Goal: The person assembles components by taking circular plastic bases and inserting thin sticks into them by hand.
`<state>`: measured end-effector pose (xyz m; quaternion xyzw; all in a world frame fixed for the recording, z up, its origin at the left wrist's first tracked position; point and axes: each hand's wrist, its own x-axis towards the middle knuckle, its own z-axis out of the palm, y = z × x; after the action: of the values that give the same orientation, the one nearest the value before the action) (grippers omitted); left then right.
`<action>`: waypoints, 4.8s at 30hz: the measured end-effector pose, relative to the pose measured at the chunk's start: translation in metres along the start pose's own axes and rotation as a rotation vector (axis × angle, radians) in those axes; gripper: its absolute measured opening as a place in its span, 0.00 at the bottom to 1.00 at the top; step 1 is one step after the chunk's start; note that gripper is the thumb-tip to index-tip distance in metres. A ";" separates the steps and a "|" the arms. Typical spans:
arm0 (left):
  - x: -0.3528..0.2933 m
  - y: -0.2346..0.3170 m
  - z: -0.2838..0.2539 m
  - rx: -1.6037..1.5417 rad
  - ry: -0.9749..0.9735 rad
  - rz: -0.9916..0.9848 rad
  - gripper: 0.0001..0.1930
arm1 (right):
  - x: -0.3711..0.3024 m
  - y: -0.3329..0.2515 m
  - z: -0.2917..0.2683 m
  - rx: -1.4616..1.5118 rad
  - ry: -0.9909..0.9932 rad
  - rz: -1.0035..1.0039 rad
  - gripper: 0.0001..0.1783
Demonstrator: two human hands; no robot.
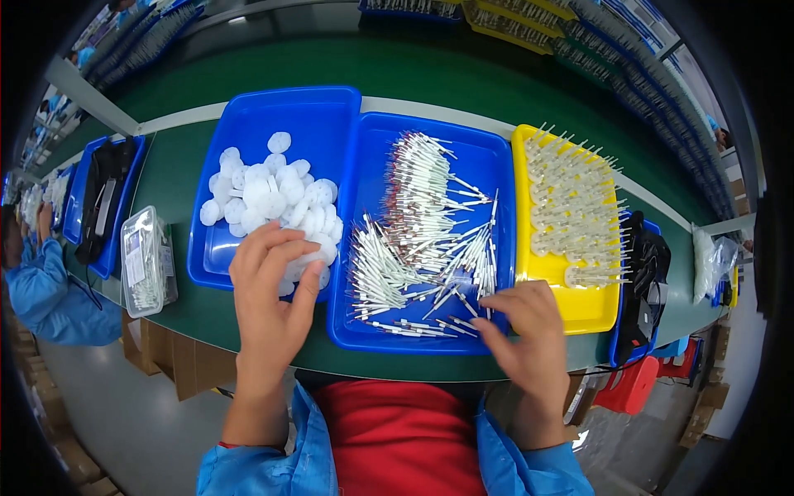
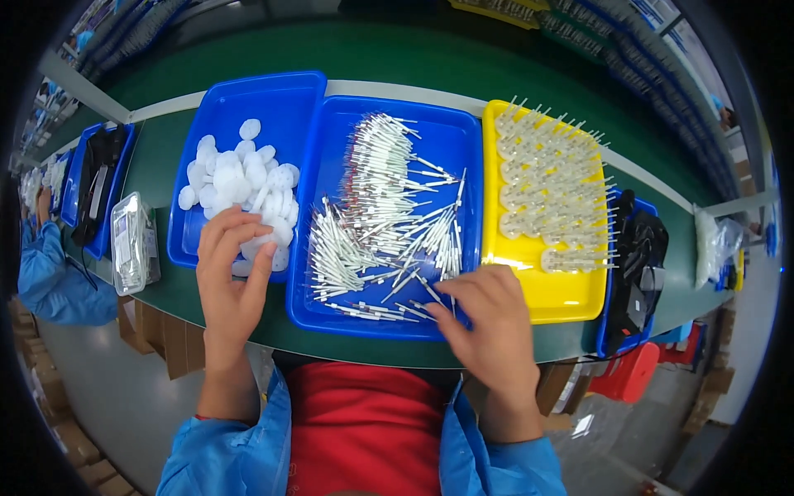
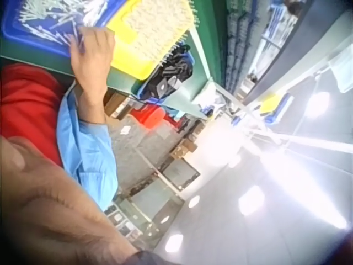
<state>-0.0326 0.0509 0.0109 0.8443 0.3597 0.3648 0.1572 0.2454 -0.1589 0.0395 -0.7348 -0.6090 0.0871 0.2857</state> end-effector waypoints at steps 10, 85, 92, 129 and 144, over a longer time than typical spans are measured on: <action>-0.022 0.036 0.026 -0.740 -0.175 -0.298 0.15 | 0.011 -0.019 0.022 -0.229 -0.065 0.034 0.09; -0.011 0.049 0.026 -0.776 -0.295 -0.103 0.12 | 0.016 -0.049 0.067 0.406 0.128 -0.016 0.10; -0.012 0.050 0.024 -0.703 -0.273 -0.074 0.17 | 0.013 -0.048 0.069 0.400 0.120 -0.039 0.13; -0.015 0.041 0.024 -0.617 -0.213 -0.188 0.13 | 0.024 -0.028 0.047 0.022 -0.188 -0.066 0.13; -0.022 0.040 0.024 -0.872 -0.239 -0.452 0.16 | 0.023 -0.033 0.044 0.181 -0.147 -0.023 0.10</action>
<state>-0.0065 0.0073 0.0044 0.6369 0.3272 0.3388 0.6103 0.2027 -0.1200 0.0259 -0.6905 -0.6263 0.1921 0.3066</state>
